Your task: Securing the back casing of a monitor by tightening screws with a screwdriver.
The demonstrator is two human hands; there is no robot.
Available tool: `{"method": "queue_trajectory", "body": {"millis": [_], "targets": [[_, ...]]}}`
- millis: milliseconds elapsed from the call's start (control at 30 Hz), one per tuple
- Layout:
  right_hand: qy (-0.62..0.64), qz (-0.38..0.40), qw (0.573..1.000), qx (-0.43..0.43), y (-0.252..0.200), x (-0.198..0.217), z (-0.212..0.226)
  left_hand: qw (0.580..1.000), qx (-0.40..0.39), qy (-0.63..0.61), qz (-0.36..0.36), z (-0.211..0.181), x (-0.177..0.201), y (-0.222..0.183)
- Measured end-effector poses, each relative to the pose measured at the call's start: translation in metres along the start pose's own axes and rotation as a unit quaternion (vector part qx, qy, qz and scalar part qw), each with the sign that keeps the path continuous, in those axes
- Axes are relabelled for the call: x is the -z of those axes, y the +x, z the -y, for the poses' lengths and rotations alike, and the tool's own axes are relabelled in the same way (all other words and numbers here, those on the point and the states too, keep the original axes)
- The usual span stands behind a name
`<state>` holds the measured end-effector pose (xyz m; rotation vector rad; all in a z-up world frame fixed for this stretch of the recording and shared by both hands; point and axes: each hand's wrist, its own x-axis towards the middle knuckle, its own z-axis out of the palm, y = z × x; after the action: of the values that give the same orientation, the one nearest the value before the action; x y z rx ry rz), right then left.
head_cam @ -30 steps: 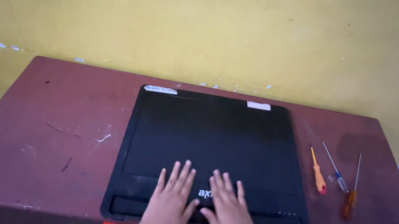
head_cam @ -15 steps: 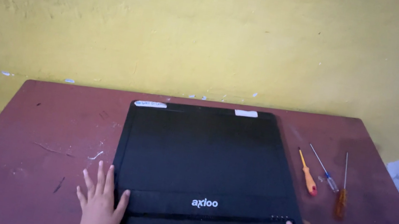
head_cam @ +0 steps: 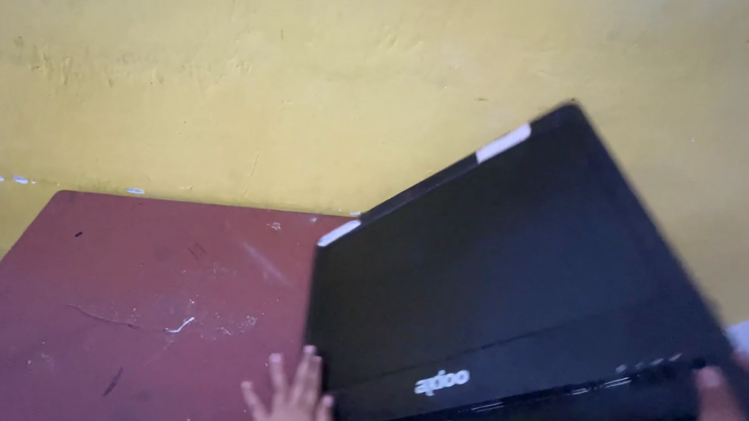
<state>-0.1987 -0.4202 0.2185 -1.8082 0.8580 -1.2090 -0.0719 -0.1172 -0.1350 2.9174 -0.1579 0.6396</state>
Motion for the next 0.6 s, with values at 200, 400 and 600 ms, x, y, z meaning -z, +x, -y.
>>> {"method": "queue_trajectory", "body": {"millis": [200,400,600], "targets": [[0.045,0.02,0.947,0.319,-0.011,-0.005,0.077,0.95,-0.061,-0.245,0.182,-0.1,0.061,0.026],[-0.044,0.131,0.909,0.394,-0.08,-0.051,0.104,0.644,0.125,-0.696,0.29,-0.076,0.111,0.094],[0.116,0.194,0.85,0.475,-0.188,-0.144,-0.06,0.598,-0.129,-0.79,-0.053,0.027,0.287,0.152]]}}
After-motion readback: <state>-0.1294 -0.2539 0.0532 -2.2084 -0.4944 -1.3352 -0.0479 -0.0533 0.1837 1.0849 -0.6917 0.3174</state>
